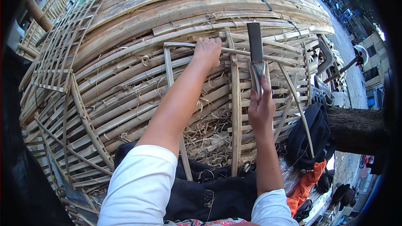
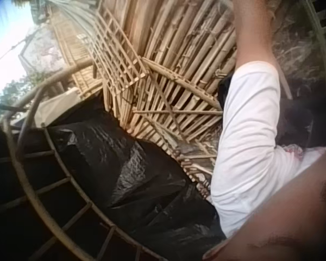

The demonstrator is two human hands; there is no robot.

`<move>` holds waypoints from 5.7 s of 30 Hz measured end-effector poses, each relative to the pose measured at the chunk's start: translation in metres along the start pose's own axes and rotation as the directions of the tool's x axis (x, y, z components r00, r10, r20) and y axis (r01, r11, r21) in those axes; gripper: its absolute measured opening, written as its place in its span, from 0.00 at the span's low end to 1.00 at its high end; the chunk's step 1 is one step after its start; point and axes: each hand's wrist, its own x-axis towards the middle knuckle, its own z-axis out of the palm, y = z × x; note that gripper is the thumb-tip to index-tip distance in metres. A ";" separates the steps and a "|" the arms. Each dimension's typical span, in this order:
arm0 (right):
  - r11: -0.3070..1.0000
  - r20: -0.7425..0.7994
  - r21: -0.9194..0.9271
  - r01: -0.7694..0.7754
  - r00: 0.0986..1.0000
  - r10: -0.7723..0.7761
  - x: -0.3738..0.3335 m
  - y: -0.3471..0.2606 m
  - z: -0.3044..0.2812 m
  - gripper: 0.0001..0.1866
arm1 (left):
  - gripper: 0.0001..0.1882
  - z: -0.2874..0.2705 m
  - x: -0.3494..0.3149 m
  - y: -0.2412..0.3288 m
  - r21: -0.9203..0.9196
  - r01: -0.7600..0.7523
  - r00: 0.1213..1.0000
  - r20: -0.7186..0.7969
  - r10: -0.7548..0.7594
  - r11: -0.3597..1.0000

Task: The person constructs a bamboo frame by hand, using a knife to shave and fit bamboo strips into a lattice structure.

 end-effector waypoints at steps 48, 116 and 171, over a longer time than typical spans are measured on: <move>0.930 0.392 -0.333 -0.155 0.874 0.286 -0.013 0.046 0.016 0.25 | 0.28 0.006 0.008 0.006 -0.064 -0.022 1.000 -0.014 0.022 0.998; 0.716 0.323 0.067 -0.695 0.694 0.643 -0.167 -0.023 -0.118 0.26 | 0.19 -0.141 -0.039 0.040 0.136 -0.089 0.902 -0.410 0.138 0.987; -0.367 -0.573 0.812 0.453 0.738 -0.358 -0.234 -0.289 -0.435 0.09 | 0.24 -0.314 -0.379 0.184 0.295 -0.023 0.781 -0.592 0.202 0.955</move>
